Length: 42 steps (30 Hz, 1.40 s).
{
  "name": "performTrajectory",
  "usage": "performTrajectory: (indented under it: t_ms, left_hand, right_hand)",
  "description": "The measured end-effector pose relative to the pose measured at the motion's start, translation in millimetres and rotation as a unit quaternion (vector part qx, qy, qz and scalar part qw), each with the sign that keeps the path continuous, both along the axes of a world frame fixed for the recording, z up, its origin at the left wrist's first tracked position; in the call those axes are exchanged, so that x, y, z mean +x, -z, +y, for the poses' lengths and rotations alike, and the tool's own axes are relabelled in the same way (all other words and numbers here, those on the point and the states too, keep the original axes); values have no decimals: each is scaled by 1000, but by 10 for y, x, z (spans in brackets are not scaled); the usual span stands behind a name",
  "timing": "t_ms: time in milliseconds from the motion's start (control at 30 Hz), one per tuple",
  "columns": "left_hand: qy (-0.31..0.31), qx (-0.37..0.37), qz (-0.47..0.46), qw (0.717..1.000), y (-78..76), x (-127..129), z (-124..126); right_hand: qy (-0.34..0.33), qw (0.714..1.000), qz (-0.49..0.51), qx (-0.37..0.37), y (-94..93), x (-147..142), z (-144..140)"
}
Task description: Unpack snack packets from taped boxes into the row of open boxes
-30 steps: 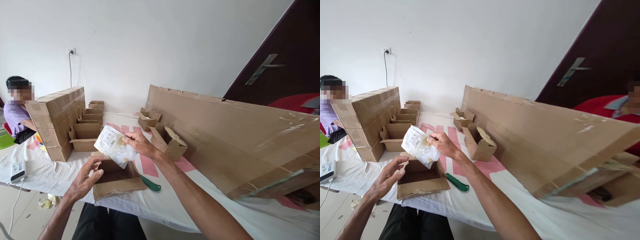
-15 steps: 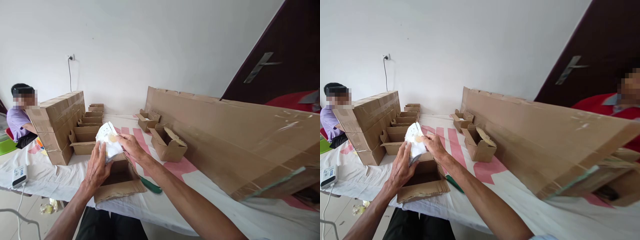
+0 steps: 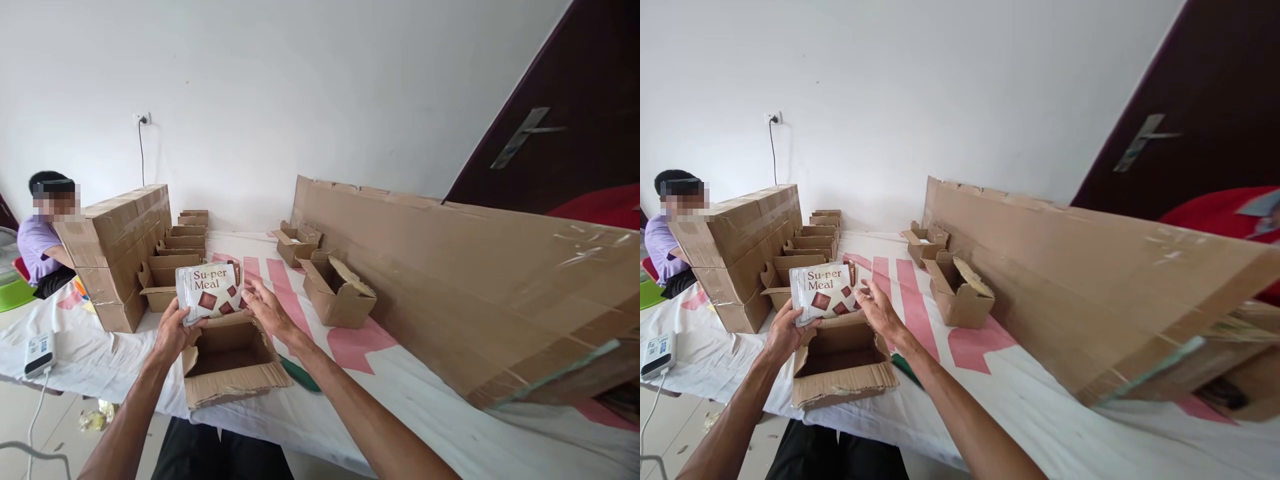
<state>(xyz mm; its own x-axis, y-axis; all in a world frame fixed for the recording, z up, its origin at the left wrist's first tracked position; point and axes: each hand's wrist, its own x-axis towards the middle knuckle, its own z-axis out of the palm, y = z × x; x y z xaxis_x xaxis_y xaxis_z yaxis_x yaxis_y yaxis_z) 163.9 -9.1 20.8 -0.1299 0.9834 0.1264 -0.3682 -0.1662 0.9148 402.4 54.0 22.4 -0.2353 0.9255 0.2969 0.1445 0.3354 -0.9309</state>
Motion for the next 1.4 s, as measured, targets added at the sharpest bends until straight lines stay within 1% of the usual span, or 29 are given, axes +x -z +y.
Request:
performTrajectory:
  t_ms: [67, 100, 167, 233, 333, 433, 467, 533, 600, 667, 800, 933, 1067, 1233, 1400]
  left_hand:
    - [6, -3, 2, 1000, -5, -31, -9]
    - [9, -4, 9, 1000, -6, -42, -16]
    - [16, 6, 44, 999, -18, -59, -34]
    - [24, 24, 106, 994, -61, -78, -46]
    - [18, 61, 210, 976, -195, -122, -17]
    - [-9, 104, 275, 956, -339, -174, 105]
    - [-19, 109, 283, 953, -369, -192, 166]
    - [-27, 98, 285, 953, -385, -227, 308]
    - [-22, 70, 281, 957, -345, -261, 460]
    - [-12, 37, 273, 961, -270, -293, 598]
    - [7, -7, 246, 969, -104, -341, 779]
    - [18, -18, 239, 971, 12, -365, 836]
    - [33, -24, 229, 973, 99, -379, 861]
    - [34, -33, 219, 975, 190, -401, 904]
    - [30, -41, 216, 975, 239, -414, 927]
  right_hand:
    - [-56, 998, 14, -15, 36, -24, -45]
    - [-67, 997, 23, -10, 57, -49, -64]
    - [-59, 997, 52, 10, 104, -113, -86]
    - [-37, 995, 91, 24, 146, -174, -79]
    - [-28, 990, 137, 30, 152, -232, -17]
    - [-20, 986, 155, 56, 99, -265, 101]
    - [-17, 986, 155, 63, 84, -276, 154]
    - [-18, 988, 141, 55, 81, -300, 278]
    - [-24, 992, 121, 27, 121, -324, 419]
    - [-26, 993, 111, 4, 195, -344, 562]
    - [-13, 995, 101, -16, 381, -373, 772]
    - [-3, 995, 92, -32, 545, -393, 852]
    - [6, 996, 84, -32, 655, -403, 894]
    - [10, 997, 68, -30, 728, -402, 957]
    - [15, 998, 59, -30, 768, -402, 982]
